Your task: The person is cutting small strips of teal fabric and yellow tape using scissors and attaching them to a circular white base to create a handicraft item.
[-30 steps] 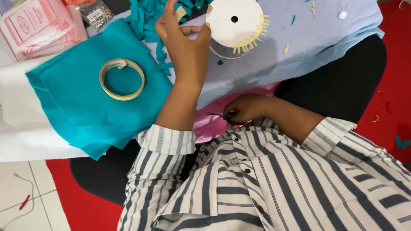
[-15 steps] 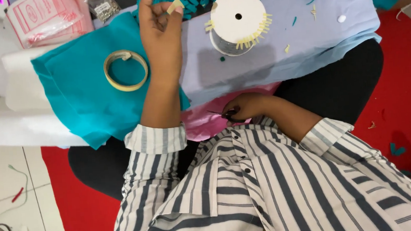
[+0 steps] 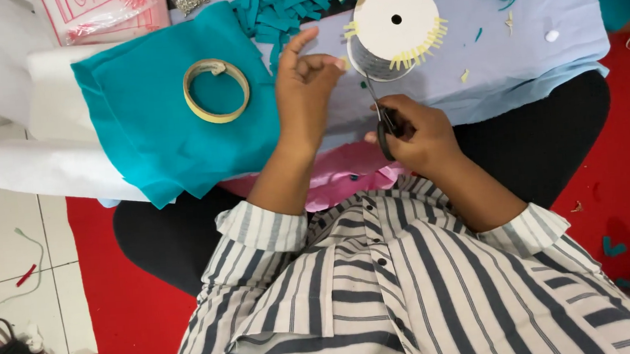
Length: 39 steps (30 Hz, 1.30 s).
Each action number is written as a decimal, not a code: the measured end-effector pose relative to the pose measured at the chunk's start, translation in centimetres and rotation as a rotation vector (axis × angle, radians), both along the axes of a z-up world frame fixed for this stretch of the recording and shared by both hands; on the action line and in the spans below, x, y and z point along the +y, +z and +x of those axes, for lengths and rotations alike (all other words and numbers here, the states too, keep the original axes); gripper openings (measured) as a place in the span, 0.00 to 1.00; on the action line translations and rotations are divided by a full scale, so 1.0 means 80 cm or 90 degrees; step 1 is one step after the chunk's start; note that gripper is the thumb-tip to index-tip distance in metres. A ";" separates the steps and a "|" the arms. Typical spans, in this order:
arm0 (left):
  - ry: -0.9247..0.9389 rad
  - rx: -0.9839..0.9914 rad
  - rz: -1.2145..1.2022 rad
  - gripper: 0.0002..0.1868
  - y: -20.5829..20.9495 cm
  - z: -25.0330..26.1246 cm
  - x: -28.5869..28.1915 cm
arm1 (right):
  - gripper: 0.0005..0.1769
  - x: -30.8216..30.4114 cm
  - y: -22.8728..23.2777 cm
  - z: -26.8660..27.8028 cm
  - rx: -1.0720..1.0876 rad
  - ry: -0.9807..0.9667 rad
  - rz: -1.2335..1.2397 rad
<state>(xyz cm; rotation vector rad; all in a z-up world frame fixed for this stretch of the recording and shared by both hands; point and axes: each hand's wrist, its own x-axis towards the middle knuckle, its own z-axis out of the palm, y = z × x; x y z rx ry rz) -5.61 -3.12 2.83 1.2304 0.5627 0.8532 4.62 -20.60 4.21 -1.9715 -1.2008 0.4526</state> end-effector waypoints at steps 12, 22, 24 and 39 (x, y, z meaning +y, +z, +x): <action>-0.005 -0.088 -0.086 0.26 -0.016 0.014 -0.029 | 0.27 0.003 -0.006 -0.005 0.021 -0.035 -0.100; -0.001 -0.003 -0.011 0.24 -0.019 0.017 -0.036 | 0.23 0.001 -0.023 0.002 0.105 -0.003 0.014; -0.008 -0.008 -0.013 0.24 -0.014 0.018 -0.038 | 0.21 0.002 -0.023 0.004 0.122 0.006 0.047; -0.022 0.018 0.009 0.29 -0.011 0.018 -0.043 | 0.21 0.003 -0.026 0.011 0.196 -0.015 0.022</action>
